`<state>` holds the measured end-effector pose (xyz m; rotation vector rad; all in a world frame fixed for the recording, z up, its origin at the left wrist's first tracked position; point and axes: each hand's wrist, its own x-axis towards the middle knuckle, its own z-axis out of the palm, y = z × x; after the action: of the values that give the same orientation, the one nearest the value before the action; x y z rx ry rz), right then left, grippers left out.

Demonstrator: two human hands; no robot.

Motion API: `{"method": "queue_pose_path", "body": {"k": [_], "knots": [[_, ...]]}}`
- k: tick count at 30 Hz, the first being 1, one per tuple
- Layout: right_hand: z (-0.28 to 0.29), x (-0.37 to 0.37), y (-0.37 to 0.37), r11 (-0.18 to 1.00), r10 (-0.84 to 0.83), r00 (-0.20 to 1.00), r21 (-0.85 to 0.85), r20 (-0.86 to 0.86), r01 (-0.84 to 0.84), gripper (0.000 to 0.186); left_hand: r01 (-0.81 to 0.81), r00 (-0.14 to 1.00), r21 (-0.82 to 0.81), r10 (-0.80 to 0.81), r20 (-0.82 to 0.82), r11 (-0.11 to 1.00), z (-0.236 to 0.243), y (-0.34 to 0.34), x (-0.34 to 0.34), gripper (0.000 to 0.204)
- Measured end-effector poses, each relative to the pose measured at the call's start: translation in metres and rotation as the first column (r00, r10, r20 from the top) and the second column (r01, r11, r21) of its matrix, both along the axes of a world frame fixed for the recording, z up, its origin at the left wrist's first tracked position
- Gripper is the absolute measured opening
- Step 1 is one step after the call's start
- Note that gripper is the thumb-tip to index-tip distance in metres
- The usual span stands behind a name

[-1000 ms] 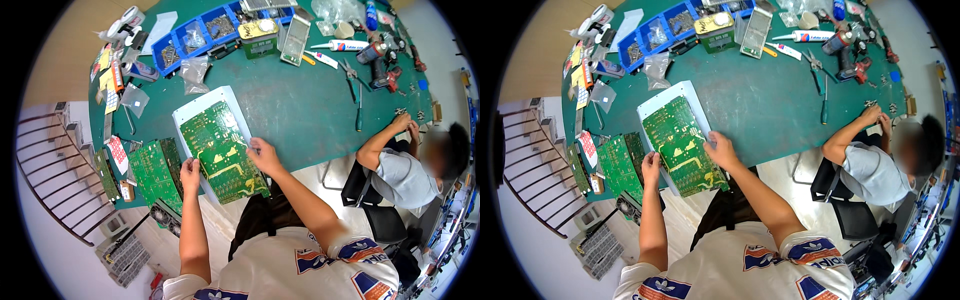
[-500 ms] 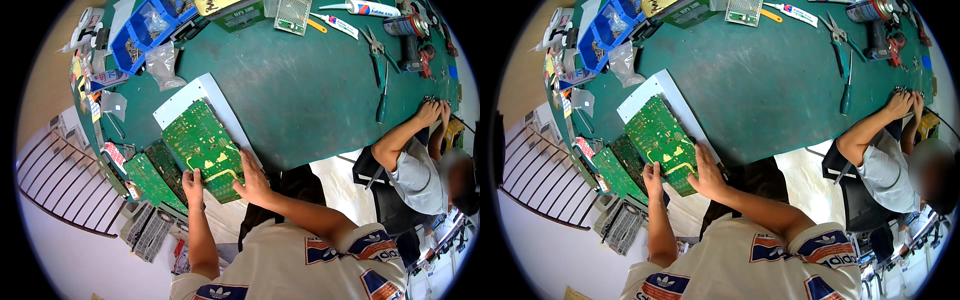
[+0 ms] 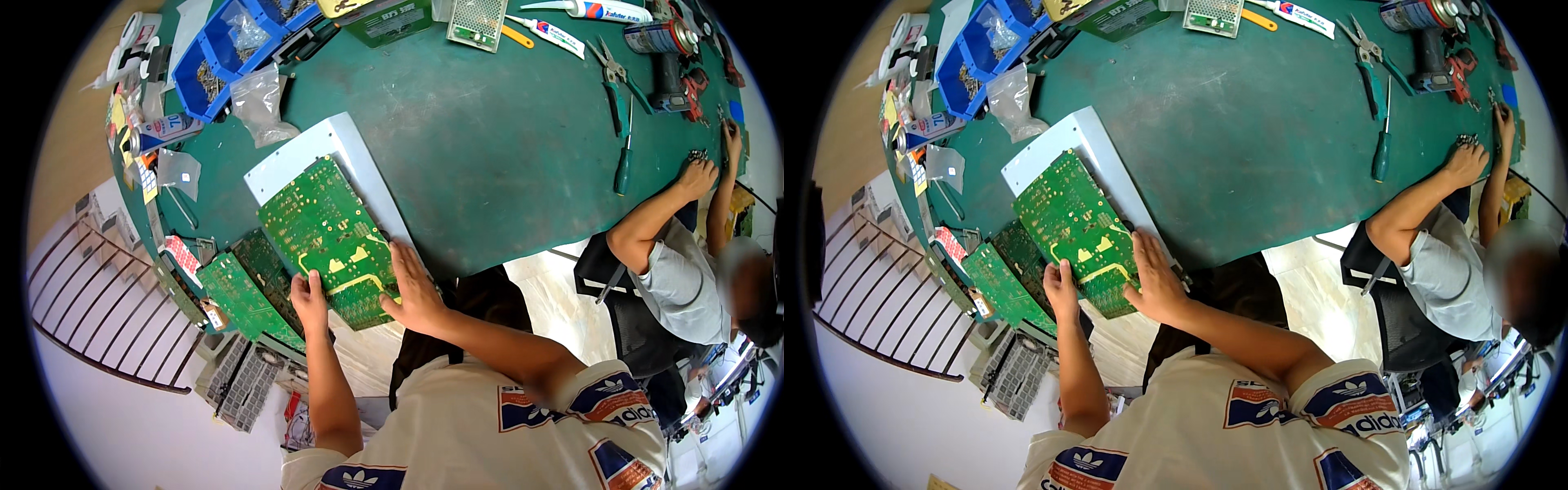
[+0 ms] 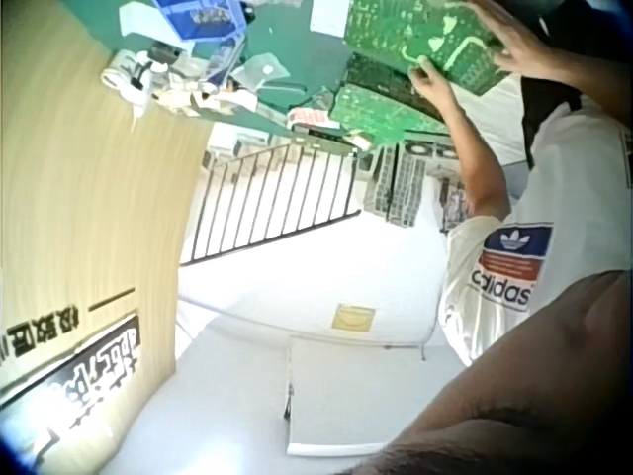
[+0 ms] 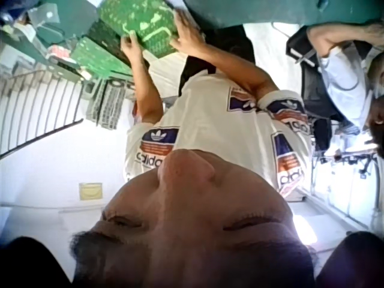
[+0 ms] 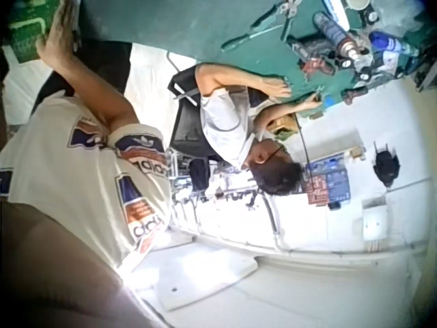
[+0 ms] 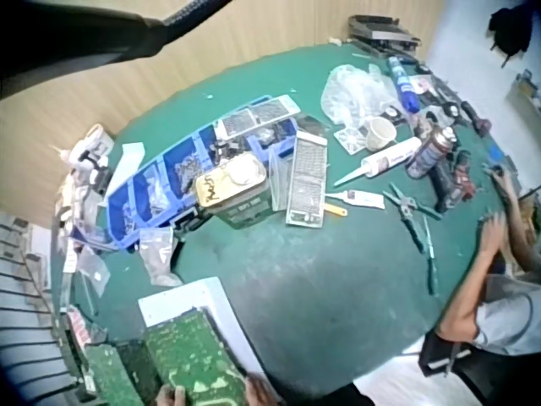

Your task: The person places a metal panel over circuit boards on a workbench, aligns it, and begins connecting internal components by hand.

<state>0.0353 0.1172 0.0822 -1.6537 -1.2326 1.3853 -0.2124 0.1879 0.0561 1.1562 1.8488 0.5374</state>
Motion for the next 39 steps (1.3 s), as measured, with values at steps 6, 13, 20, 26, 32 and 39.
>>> {"method": "queue_pose_path", "body": {"k": [6, 13, 20, 26, 32, 39], "knots": [[-0.002, -0.004, 0.000, 0.999, 0.017, 0.998, 0.030, 0.068, -0.019, 0.096, 0.012, 1.000, -0.025, -0.012, 0.001, 1.000, -0.001, 0.007, -0.003, 0.029], [-0.032, 0.043, 0.006, 0.924, -0.364, 0.925, 0.085, -0.109, 0.373, 0.029, -0.049, 0.992, -0.072, 0.057, 0.110, 0.996, 0.001, 0.005, -0.019, 0.029], [-0.010, 0.068, 0.056, 0.935, -0.223, 0.961, 0.242, -0.162, 0.257, 0.028, -0.078, 0.995, 0.102, 0.070, 0.076, 0.992, -0.026, -0.020, -0.047, 0.034], [0.044, 0.013, 0.134, 0.845, 0.173, 0.909, 0.417, 0.379, -0.335, 0.030, -0.248, 0.967, 0.004, 0.247, 0.055, 0.969, -0.056, -0.075, -0.052, 0.052], [0.047, -0.097, 0.154, 0.294, 0.528, 0.133, -0.034, 0.839, -0.955, 0.032, -0.468, 0.883, -0.044, 0.469, 0.011, 0.882, -0.063, -0.115, -0.056, 0.060], [0.043, -0.151, 0.161, -0.241, 0.362, -0.462, -0.398, 0.809, -0.885, 0.067, -0.574, 0.182, -0.594, 0.795, 0.578, 0.563, -0.051, -0.151, -0.038, 0.044]]}}
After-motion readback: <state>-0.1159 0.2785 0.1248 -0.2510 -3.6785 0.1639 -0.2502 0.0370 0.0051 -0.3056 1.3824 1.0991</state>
